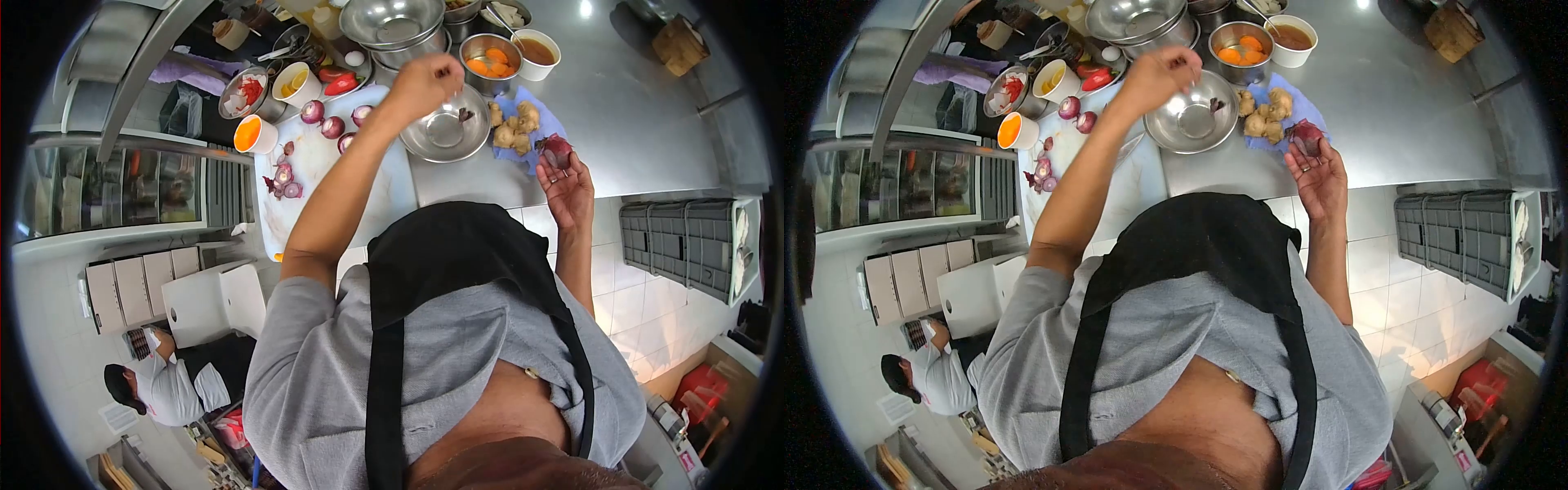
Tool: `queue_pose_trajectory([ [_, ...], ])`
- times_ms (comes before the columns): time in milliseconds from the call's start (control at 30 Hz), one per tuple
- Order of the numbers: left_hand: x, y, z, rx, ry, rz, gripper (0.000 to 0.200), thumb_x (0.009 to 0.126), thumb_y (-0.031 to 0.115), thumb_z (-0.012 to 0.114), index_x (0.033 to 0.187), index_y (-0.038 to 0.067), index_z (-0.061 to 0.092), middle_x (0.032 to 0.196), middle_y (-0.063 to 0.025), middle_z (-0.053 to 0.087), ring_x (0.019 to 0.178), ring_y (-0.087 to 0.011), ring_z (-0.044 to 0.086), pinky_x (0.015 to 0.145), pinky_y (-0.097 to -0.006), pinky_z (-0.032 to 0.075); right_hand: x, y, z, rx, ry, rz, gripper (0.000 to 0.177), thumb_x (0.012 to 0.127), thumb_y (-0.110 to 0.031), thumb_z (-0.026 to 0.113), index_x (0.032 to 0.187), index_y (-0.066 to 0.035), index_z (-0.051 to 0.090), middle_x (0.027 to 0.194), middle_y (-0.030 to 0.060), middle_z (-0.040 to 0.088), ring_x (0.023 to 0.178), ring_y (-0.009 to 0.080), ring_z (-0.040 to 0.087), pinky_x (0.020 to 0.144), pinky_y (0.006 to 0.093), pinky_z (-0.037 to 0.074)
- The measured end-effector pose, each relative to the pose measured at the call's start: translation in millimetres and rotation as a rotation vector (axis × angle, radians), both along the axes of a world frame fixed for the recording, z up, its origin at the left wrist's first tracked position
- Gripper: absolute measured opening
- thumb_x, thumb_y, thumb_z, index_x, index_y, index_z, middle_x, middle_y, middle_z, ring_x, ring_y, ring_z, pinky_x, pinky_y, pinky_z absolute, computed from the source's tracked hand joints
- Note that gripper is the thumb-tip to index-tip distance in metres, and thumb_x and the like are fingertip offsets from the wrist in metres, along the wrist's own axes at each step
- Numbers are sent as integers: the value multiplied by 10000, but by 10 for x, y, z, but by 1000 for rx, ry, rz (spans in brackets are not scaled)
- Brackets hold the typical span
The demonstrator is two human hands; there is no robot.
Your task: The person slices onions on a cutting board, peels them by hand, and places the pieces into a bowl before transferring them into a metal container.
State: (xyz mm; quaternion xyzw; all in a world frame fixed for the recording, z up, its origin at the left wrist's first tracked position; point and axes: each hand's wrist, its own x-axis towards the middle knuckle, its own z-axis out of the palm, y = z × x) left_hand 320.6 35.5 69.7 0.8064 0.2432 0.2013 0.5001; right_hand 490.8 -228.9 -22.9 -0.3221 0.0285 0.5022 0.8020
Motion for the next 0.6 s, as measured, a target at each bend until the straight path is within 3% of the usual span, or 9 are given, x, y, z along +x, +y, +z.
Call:
queue_pose_trajectory([
  [133, -26, 32, 359, 39, -166, 70, 60, 862, 83, 626, 875, 42, 667, 771, -34, 663, 619, -63, 575, 570, -233, 476, -10, 30, -12, 2, -12, 12, 378, 928, -274, 592, 1195, -10, 548, 1170, 157, 602, 1085, 294, 584, 953, 425, 491],
  [167, -47, 37, 357, 10, -123, 45, 106, 864, 91, 627, 927, 23, 679, 802, -83, 681, 683, -152, 636, 648, -290, 513, -9, 39, -15, 1, -18, 10, 382, 928, -275, 592, 1199, -9, 545, 1176, 159, 598, 1087, 294, 584, 954, 425, 491],
  [267, -127, -1, 14, 297, 342, -92, 187, 873, 104, 615, 1021, 7, 675, 862, -134, 685, 824, -284, 662, 767, -365, 520, -18, 27, 15, 21, 5, 10, 390, 929, -278, 592, 1203, -6, 539, 1189, 162, 588, 1092, 296, 579, 953, 426, 491],
  [367, -172, -115, -22, 499, 97, -73, 262, 875, 133, 611, 1102, 11, 657, 1010, -168, 668, 975, -364, 627, 874, -402, 490, -31, 2, 58, 12, -43, 0, 319, 908, -269, 628, 1109, -24, 588, 1136, 141, 611, 1097, 308, 569, 945, 426, 489],
  [467, -150, -96, 297, 655, -86, 243, 284, 882, 181, 635, 1118, 26, 665, 1073, -171, 650, 927, -313, 644, 820, -371, 507, -10, -29, 15, 0, 21, 10, 297, 914, -263, 618, 1102, -35, 591, 1139, 139, 611, 1105, 303, 563, 949, 425, 485],
  [500, -145, -38, 343, 626, -112, 312, 302, 874, 200, 630, 1120, 28, 664, 1112, -179, 639, 967, -349, 635, 830, -408, 500, -2, -33, 17, 27, 16, 27, 277, 922, -251, 610, 1096, -35, 594, 1101, 132, 633, 1058, 293, 596, 920, 416, 506],
  [600, -214, 365, 196, 921, 56, 483, 271, 855, 212, 641, 1061, 39, 673, 1065, -191, 647, 936, -387, 630, 806, -441, 497, 13, -31, -44, 70, -6, 19, 260, 930, -239, 602, 1097, -40, 597, 1049, 121, 658, 979, 277, 634, 871, 404, 534],
])
